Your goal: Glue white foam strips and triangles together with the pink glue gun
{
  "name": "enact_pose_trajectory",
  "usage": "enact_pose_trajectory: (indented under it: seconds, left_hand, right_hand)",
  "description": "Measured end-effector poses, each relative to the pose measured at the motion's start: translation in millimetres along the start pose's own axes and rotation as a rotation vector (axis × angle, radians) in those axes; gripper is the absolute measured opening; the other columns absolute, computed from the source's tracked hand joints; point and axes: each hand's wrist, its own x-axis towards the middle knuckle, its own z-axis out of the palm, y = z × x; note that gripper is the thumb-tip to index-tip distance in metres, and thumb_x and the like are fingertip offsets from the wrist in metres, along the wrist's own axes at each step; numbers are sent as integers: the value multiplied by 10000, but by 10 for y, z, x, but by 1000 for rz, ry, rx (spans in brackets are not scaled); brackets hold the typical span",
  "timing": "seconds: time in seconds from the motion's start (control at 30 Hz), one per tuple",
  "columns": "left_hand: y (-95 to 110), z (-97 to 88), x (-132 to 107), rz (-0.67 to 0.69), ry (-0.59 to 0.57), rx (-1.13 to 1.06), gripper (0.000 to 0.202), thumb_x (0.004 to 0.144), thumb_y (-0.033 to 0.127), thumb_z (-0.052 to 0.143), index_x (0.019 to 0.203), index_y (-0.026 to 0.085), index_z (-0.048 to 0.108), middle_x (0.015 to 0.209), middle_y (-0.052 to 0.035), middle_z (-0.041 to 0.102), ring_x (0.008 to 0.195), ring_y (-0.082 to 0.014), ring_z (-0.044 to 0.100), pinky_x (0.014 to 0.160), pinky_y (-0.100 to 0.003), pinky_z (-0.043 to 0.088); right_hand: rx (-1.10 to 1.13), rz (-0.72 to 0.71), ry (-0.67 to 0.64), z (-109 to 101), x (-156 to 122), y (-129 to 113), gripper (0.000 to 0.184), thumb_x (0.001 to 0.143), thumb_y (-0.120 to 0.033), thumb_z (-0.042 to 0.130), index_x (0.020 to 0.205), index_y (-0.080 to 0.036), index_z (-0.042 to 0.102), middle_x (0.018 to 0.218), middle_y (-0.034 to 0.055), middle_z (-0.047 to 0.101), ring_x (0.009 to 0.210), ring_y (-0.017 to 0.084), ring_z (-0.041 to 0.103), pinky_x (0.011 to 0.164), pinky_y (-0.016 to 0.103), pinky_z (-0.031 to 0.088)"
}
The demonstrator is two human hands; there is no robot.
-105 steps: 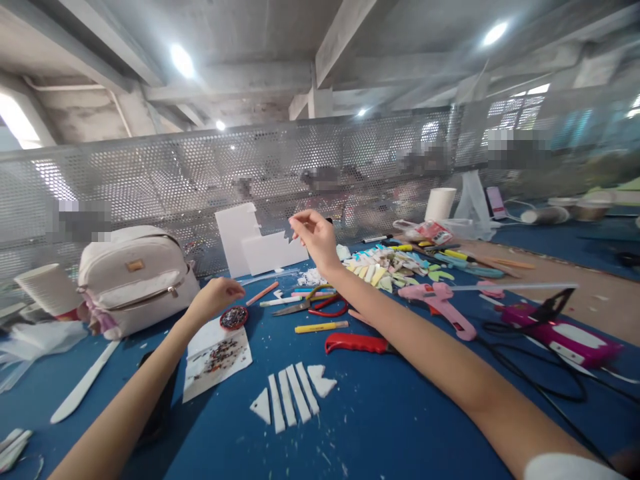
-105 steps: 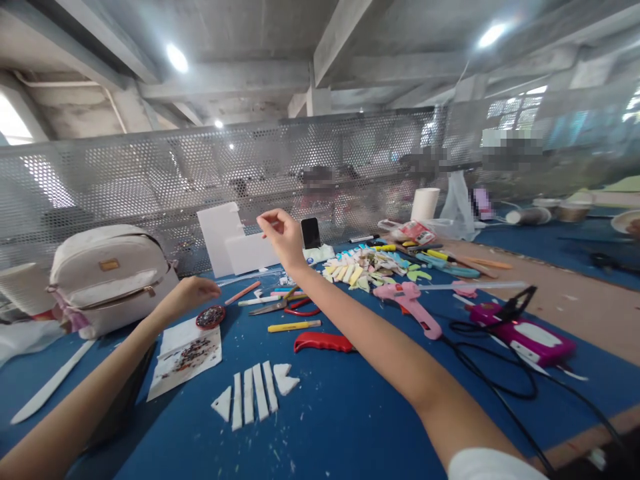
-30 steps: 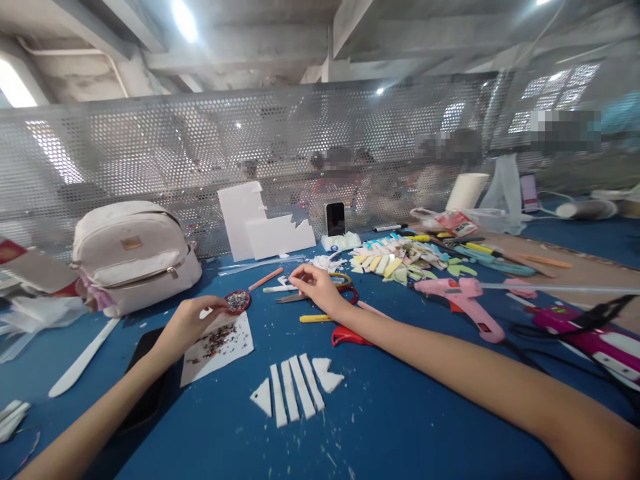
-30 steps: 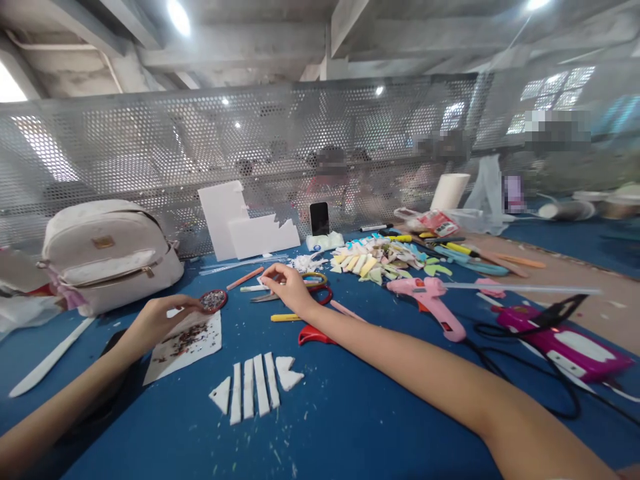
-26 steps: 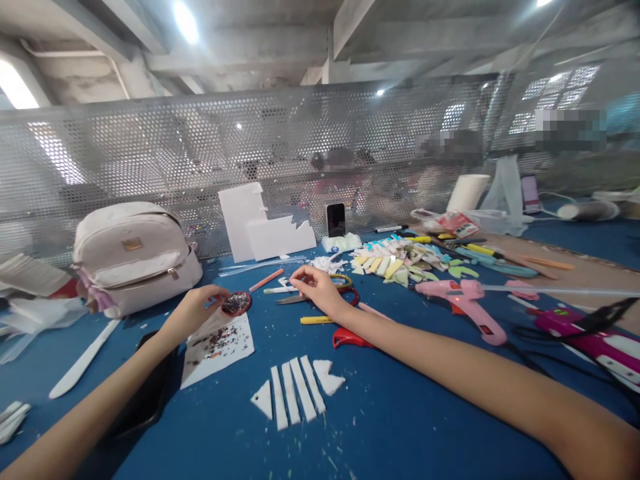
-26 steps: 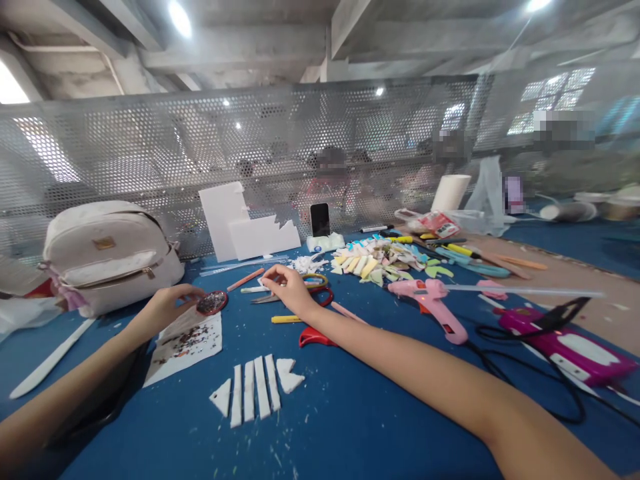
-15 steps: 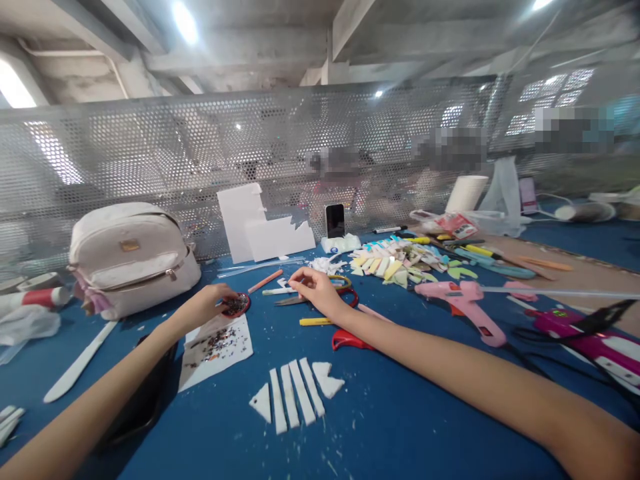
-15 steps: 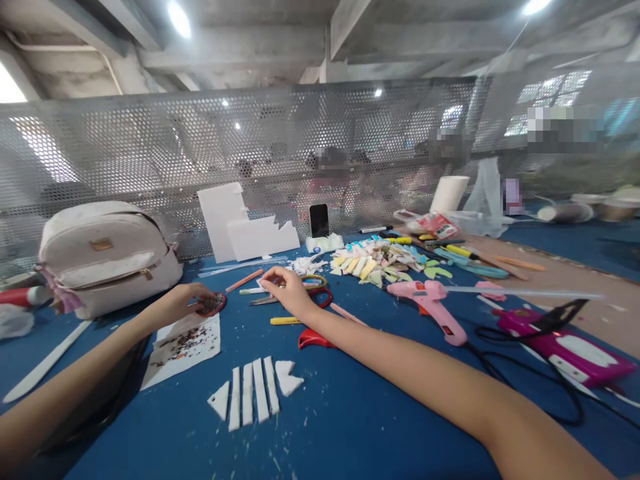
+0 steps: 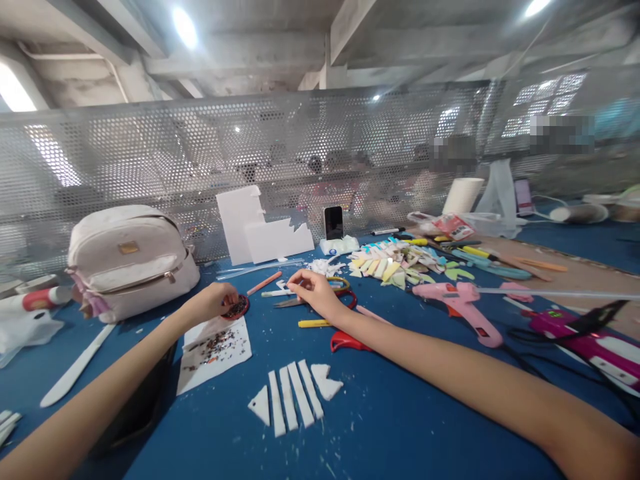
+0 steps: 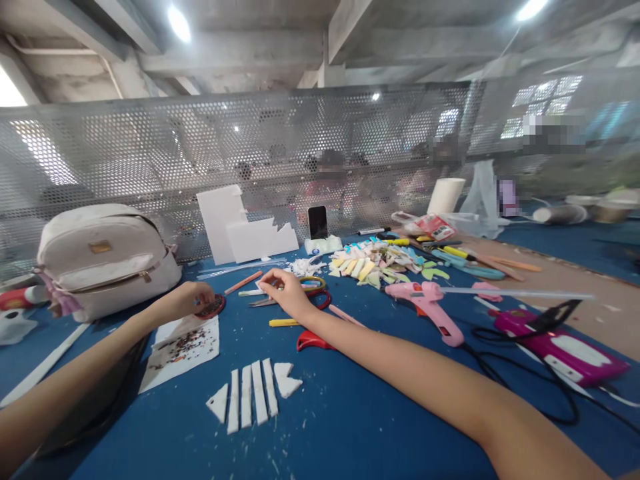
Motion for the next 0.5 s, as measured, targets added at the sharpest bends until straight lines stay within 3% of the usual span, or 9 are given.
enact_pose_trajectory:
  seconds: [0.27, 0.5]
  left_hand:
    - [77, -20, -5, -51, 25, 27, 253, 948, 372, 614, 1073, 154, 641, 1063, -54, 668, 917, -175, 657, 820, -376, 566]
    - [172, -132, -171, -76, 85, -1, 230, 948, 367, 614, 1020, 151, 648, 1004, -41, 674, 872, -161, 657, 802, -360, 565]
  right_hand:
    - [3, -7, -3, -5, -1, -6, 206, 982, -333, 610, 1048, -140, 643, 937, 25, 671, 730, 137, 651, 653, 299, 570]
    - [-2, -1, -8, -7, -9, 0, 206, 981, -330, 613, 1056, -142, 644, 954, 30, 674, 749, 143, 656, 668, 308, 573]
